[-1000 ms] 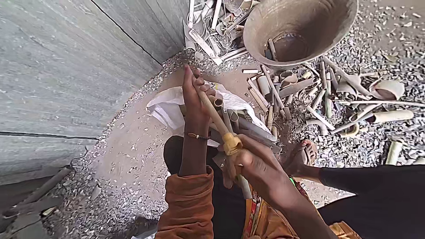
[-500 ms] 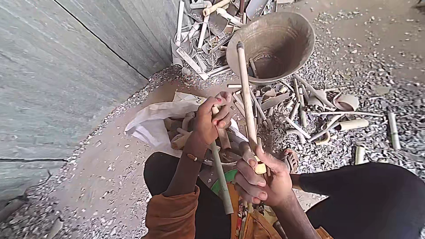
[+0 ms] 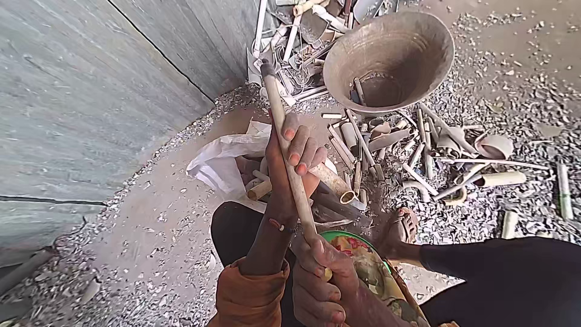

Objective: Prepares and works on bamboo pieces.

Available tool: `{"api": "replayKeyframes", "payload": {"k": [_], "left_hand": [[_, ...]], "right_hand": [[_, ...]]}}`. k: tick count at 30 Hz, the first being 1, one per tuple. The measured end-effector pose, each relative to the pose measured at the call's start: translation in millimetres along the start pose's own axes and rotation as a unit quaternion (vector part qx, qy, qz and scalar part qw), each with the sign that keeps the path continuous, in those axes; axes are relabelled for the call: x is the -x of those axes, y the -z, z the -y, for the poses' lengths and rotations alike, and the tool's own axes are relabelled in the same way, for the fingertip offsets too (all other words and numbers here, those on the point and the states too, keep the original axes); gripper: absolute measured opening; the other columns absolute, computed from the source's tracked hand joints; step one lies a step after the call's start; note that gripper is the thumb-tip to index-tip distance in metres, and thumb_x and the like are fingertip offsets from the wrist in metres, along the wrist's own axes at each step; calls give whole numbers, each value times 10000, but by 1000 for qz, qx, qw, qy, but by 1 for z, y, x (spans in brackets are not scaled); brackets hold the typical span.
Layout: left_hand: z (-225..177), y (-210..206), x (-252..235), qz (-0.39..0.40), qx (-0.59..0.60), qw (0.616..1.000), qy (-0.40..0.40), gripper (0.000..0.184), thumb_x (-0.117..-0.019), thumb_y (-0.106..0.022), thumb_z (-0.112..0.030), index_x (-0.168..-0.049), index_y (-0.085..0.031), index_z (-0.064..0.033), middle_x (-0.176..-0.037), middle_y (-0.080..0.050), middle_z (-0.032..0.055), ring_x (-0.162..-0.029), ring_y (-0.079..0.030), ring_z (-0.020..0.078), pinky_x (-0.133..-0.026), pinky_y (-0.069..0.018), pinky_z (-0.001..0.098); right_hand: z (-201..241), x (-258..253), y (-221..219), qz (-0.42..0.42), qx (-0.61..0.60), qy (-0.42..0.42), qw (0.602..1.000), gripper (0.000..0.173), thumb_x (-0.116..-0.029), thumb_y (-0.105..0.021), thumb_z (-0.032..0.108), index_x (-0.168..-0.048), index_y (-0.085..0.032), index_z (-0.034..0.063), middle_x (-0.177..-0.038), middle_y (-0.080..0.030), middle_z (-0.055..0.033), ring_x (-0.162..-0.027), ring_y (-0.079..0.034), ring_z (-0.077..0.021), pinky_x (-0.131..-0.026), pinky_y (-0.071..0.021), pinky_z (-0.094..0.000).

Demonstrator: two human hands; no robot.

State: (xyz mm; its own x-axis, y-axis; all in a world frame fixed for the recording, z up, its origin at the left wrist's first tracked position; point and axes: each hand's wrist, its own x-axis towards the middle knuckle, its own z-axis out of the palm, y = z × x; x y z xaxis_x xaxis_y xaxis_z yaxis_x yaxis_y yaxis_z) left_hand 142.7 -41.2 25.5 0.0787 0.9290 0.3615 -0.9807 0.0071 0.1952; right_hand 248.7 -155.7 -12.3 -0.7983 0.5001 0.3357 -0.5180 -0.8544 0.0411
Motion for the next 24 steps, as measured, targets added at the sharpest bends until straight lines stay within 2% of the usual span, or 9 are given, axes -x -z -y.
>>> {"api": "replayKeyframes", "payload": {"k": [3,5,7,11,14,16,18,21,24], "left_hand": [[-9,-1,3,-35,-34,999,-22,681,-1029,-219,-692,-695,-505,-171,-483,-364,-79,-389,-393,25,-424,-369,159],[-16,-4,3,-29,-51,998,-33,653,-1049,-214,-658,-683,-461,-177,-488,-334,-74,-378,-360,26,-405,-343,151],[-21,-12,3,-27,-82,996,-38,642,-1068,-210,-618,-693,-464,-163,-475,-332,-70,-359,-366,28,-390,-347,150],[-26,-24,6,-75,-196,976,-49,653,-1076,-231,-603,-644,-457,-170,-443,-332,-74,-339,-371,18,-366,-346,151],[-24,-22,8,-115,-278,953,-39,617,-1087,-215,-580,-688,-460,-178,-463,-335,-80,-344,-375,12,-366,-360,143],[-25,-17,7,-140,-303,941,-51,594,-1096,-218,-558,-704,-458,-181,-472,-325,-82,-344,-363,12,-368,-360,142],[-26,-18,4,-157,-302,938,-63,585,-1098,-232,-549,-696,-455,-188,-465,-309,-88,-338,-350,5,-366,-351,137],[-29,-20,2,-167,-312,932,-81,587,-1097,-202,-558,-696,-436,-199,-462,-304,-99,-337,-349,-8,-366,-345,124],[-30,-19,-4,-191,-306,926,-113,629,-1091,-153,-576,-662,-432,-211,-435,-318,-110,-331,-362,-16,-367,-346,126]], "right_hand": [[1,-2,4,-7,-2,-13,1000,229,-1015,-628,343,-864,-610,171,-568,-549,106,-484,-600,-20,-476,-499,-169],[0,-4,6,-18,7,-10,1000,241,-1013,-636,335,-843,-603,167,-554,-528,110,-468,-577,-15,-463,-484,-169],[1,-6,7,-21,22,-21,999,256,-1017,-635,334,-821,-588,176,-552,-517,115,-455,-561,-4,-448,-468,-158],[11,-3,8,-13,76,-104,992,308,-1020,-626,335,-737,-595,220,-551,-539,137,-456,-555,34,-428,-439,-129],[15,-5,-2,-87,210,-88,970,424,-1029,-611,270,-625,-488,235,-489,-399,162,-405,-397,65,-386,-290,-134],[18,-8,-13,-180,310,-61,932,437,-1015,-595,208,-600,-457,230,-480,-356,156,-393,-337,67,-374,-241,-134],[18,-13,-22,-242,403,-38,882,396,-1004,-551,155,-627,-455,227,-489,-358,150,-399,-323,64,-379,-241,-135],[20,-18,-26,-287,557,-4,779,346,-983,-556,157,-646,-495,201,-510,-394,144,-423,-359,57,-409,-284,-149],[22,-20,-25,-306,679,37,667,350,-960,-583,165,-625,-483,165,-523,-393,129,-448,-371,64,-440,-292,-148]]}}
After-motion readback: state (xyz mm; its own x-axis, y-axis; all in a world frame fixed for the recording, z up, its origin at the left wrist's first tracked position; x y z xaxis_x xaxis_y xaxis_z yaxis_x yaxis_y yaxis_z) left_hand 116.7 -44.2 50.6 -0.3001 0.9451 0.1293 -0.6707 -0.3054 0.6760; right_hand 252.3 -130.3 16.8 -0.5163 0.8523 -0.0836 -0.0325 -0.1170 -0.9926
